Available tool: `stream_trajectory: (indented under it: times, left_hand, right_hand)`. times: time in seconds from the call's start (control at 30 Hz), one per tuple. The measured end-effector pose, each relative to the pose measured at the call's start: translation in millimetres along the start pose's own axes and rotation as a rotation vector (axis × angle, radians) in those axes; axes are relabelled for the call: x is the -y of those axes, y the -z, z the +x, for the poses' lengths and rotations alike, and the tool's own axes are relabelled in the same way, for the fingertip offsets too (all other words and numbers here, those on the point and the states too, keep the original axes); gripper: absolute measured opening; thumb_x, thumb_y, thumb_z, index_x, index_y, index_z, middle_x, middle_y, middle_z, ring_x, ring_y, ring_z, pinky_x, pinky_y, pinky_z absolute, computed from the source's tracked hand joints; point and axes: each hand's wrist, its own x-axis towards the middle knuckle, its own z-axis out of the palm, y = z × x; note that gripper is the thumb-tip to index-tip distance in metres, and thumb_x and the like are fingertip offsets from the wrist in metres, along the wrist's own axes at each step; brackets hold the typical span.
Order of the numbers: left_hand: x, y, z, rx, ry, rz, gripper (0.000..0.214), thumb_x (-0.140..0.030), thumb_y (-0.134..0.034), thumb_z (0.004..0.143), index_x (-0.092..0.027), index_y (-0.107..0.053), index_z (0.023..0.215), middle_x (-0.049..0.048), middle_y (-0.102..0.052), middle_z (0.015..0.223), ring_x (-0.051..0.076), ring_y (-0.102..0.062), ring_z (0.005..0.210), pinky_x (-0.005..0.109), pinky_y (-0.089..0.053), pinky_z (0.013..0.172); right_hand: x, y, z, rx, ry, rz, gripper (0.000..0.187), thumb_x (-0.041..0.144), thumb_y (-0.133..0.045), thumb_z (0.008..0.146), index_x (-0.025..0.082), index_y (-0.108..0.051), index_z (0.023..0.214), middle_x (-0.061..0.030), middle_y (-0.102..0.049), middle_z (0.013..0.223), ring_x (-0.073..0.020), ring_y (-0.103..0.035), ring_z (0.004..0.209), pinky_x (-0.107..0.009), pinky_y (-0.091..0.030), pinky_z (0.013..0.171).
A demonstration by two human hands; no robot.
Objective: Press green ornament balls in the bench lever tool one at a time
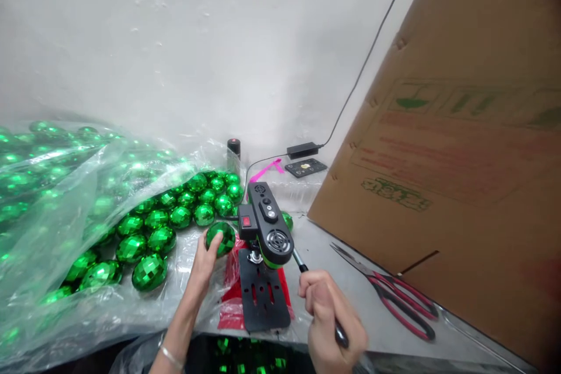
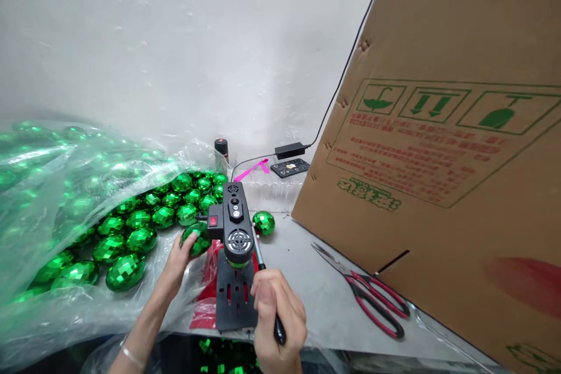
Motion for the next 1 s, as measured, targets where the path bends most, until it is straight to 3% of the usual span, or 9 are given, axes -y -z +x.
stream_trajectory:
  times: [0.1,0.17,0.33,0.5,0.73,1.0]
  left_hand:
    - [5.0,-0.3,-36.9,0.092,0.313,-0.426,0.068,-0.077,-0.069,0.091,-0.019,-0.070,0.129,0.0158,-0.081,0.129,0.031,-0.080,0.116,0.046,-0.066,0.101]
    - [12.7,-7.1,-55.8,0.097,0.383,-0.479,0.074,-0.080,-0.076,0.084,-0.019,-0.072,0.126,0.0164,-0.082,0.126,0.033,-0.079,0.118,0.048,-0.064,0.105]
    - [35.8,-28.8,-79.9,0.046,0.230,-0.218,0.083,-0.081,-0.078,0.076,-0.019,-0.070,0.131,0.0156,-0.081,0.132,0.038,-0.073,0.132,0.053,-0.057,0.116]
    - [43.2,-39.2,-90.2,0.102,0.098,-0.054,0.085,-0.062,-0.085,0.074,-0.020,-0.061,0.144,0.0174,-0.073,0.148,0.041,-0.065,0.143,0.056,-0.051,0.122]
    - [45.0,-48.1,-97.6,0.140,-0.051,0.145,0.080,-0.046,-0.080,0.081,-0.022,-0.052,0.152,0.0191,-0.068,0.156,0.042,-0.064,0.146,0.063,-0.050,0.123]
    - [63.0,-50.8,-115.2,0.156,-0.246,0.233,0.073,-0.034,-0.075,0.086,-0.021,-0.051,0.154,0.0205,-0.067,0.156,0.043,-0.066,0.145,0.065,-0.055,0.119]
  right_hand:
    - [7.6,-4.0,9.6,-0.018,-0.051,0.022,0.037,0.012,-0.049,0.111,0.022,-0.050,0.075,0.0024,-0.053,0.067,-0.0107,-0.053,0.060,-0.025,-0.038,0.056]
    - [13.1,-5.6,17.5,-0.013,-0.080,0.021,0.038,0.014,-0.050,0.112,0.021,-0.051,0.074,0.0029,-0.052,0.066,-0.0103,-0.052,0.059,-0.025,-0.038,0.057]
    - [19.5,-3.9,25.8,0.029,-0.105,-0.011,0.040,0.018,-0.049,0.114,0.021,-0.053,0.074,0.0027,-0.051,0.066,-0.0108,-0.051,0.059,-0.025,-0.040,0.055]
    - [17.7,-1.7,21.4,0.050,-0.087,0.010,0.037,0.014,-0.047,0.113,0.022,-0.053,0.078,0.0029,-0.052,0.068,-0.0100,-0.053,0.060,-0.024,-0.042,0.056]
    - [15.6,-0.1,17.0,0.050,-0.052,0.020,0.034,0.009,-0.047,0.111,0.022,-0.053,0.080,0.0032,-0.053,0.070,-0.0096,-0.054,0.062,-0.024,-0.043,0.057]
    - [15.4,-0.5,17.6,0.056,-0.049,0.009,0.034,0.006,-0.046,0.110,0.022,-0.051,0.080,0.0031,-0.053,0.070,-0.0092,-0.053,0.060,-0.024,-0.042,0.056]
